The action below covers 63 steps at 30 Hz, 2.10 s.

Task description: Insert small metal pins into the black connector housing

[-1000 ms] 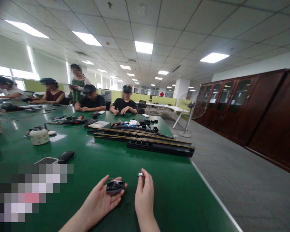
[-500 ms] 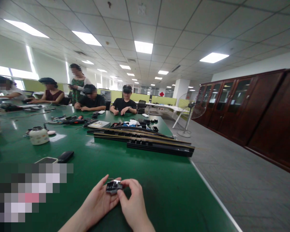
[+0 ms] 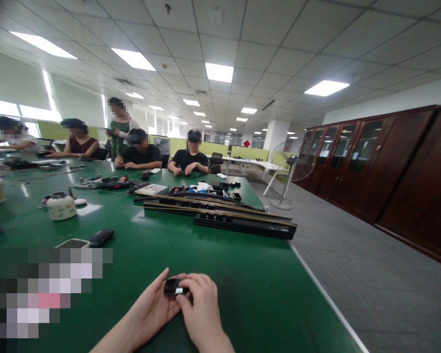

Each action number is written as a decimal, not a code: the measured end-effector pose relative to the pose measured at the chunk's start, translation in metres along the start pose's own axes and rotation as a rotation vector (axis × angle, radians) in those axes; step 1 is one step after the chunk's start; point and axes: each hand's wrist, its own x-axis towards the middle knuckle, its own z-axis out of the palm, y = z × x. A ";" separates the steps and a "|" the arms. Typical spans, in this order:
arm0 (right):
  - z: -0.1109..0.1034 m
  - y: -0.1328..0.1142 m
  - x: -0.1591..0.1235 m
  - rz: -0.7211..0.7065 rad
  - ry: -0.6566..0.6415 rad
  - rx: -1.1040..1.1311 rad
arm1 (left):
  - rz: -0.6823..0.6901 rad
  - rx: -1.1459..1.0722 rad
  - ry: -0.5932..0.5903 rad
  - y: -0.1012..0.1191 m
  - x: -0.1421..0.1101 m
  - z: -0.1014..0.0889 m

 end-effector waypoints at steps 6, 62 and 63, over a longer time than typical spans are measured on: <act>0.000 0.001 0.001 0.020 -0.022 0.026 | -0.020 0.010 -0.020 -0.001 0.000 0.001; -0.005 -0.007 -0.002 -0.047 -0.010 0.176 | -0.016 0.085 0.099 0.004 -0.005 0.011; -0.005 -0.007 -0.002 -0.046 -0.013 0.176 | -0.015 0.083 0.098 0.004 -0.005 0.011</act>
